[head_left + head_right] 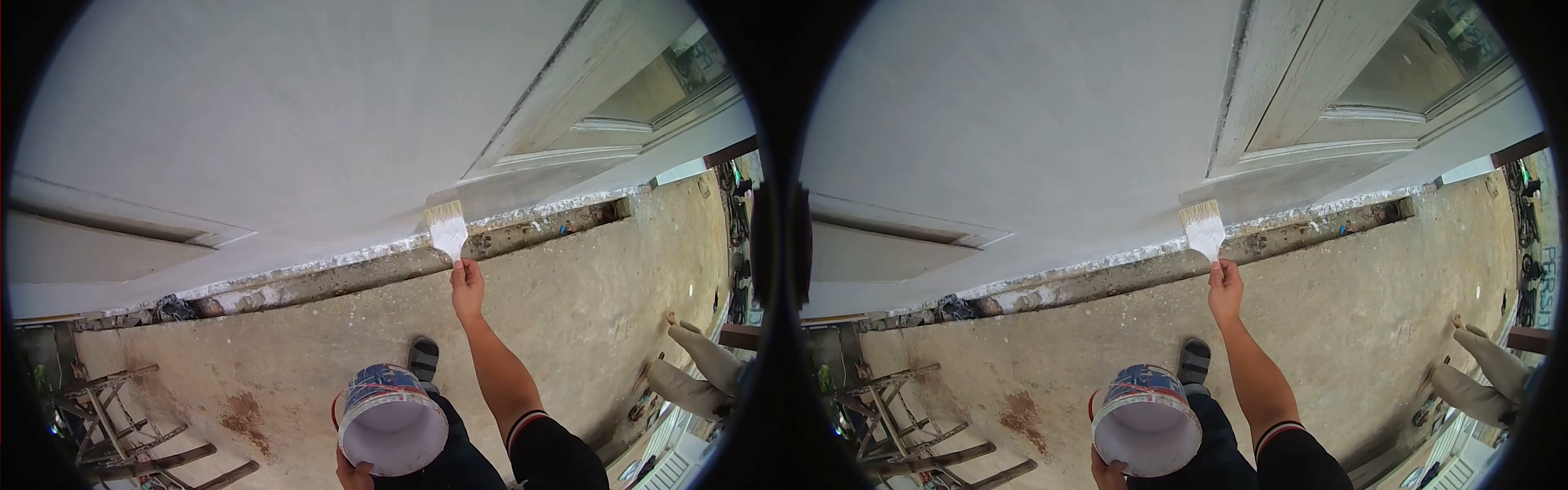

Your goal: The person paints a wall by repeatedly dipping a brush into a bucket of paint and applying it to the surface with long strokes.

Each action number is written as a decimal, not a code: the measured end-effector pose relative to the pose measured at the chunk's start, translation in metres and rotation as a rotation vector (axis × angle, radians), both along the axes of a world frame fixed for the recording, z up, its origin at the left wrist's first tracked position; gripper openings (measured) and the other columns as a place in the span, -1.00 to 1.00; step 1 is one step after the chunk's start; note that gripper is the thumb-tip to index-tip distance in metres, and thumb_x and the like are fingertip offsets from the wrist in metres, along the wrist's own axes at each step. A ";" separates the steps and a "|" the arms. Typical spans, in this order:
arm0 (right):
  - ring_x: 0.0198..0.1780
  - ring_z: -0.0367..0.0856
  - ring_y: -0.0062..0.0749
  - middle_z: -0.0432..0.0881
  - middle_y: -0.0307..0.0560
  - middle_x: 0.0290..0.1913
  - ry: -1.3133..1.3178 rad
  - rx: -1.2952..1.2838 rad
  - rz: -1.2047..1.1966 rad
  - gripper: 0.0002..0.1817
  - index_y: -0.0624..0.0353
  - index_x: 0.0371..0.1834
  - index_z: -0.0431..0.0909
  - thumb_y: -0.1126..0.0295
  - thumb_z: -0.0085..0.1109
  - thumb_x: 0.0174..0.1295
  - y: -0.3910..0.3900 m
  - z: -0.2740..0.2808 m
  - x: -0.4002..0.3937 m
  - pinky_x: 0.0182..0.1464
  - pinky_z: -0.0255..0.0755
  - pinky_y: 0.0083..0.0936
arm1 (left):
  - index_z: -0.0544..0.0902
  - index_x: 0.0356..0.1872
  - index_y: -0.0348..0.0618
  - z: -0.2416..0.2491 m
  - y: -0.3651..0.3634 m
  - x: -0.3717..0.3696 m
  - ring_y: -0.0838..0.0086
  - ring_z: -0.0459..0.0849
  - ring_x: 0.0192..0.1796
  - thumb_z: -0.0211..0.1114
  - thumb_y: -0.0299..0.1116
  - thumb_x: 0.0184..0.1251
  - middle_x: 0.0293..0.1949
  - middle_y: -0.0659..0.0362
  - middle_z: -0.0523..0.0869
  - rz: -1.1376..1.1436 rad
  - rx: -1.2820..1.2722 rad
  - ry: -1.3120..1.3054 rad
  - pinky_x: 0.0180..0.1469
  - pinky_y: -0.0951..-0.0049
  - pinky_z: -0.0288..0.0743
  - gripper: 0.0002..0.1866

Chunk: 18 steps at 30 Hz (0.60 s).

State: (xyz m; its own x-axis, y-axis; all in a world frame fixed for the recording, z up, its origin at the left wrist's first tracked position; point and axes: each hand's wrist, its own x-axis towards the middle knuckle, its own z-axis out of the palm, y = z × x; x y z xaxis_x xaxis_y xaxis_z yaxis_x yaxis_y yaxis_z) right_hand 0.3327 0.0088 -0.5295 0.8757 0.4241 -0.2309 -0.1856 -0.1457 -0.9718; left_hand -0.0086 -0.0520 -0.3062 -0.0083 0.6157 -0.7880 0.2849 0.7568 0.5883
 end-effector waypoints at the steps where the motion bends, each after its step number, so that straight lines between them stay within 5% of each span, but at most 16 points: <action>1: -0.54 0.24 -0.74 0.33 -0.35 -0.57 0.009 0.063 -0.005 -0.82 0.24 -0.21 0.35 0.32 -0.06 0.33 -0.002 0.013 -0.004 -0.52 0.14 -0.76 | 0.20 0.23 -0.36 0.002 -0.003 -0.003 0.23 0.34 0.18 0.12 -0.44 -0.16 0.14 -0.01 0.38 0.002 0.014 0.020 0.22 0.36 0.18 -0.25; 5: -0.55 0.22 -0.75 0.32 -0.37 -0.57 0.048 0.267 -0.097 -0.82 0.23 -0.22 0.36 0.33 -0.07 0.33 0.016 0.078 -0.004 -0.54 0.12 -0.76 | 0.24 0.20 -0.35 0.005 -0.007 -0.015 0.24 0.36 0.14 0.10 -0.41 -0.14 0.11 0.00 0.40 0.014 0.047 -0.005 0.18 0.36 0.22 -0.29; 11: -0.50 0.26 -0.73 0.36 -0.33 -0.53 -0.025 0.065 -0.019 -0.81 0.28 -0.22 0.37 0.34 -0.04 0.32 0.018 0.047 0.001 -0.47 0.17 -0.74 | 0.26 0.19 -0.34 0.004 -0.011 -0.016 0.24 0.37 0.12 0.09 -0.40 -0.10 0.10 0.01 0.41 -0.012 0.080 0.032 0.15 0.36 0.24 -0.33; 18: -0.52 0.27 -0.73 0.37 -0.33 -0.55 -0.015 0.218 -0.086 -0.80 0.28 -0.22 0.38 0.34 -0.04 0.32 0.013 0.062 -0.003 -0.48 0.17 -0.74 | 0.24 0.21 -0.36 0.007 -0.007 0.000 0.22 0.35 0.15 0.09 -0.42 -0.12 0.13 -0.02 0.39 -0.066 0.034 0.096 0.18 0.36 0.21 -0.29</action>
State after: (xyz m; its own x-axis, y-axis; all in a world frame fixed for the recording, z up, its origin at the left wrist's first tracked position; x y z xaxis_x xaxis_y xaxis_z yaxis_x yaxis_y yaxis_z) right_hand 0.3301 0.0217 -0.4678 0.9133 0.3863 -0.1289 -0.1739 0.0839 -0.9812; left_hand -0.0087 -0.0586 -0.2996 -0.0411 0.6434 -0.7645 0.3901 0.7147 0.5806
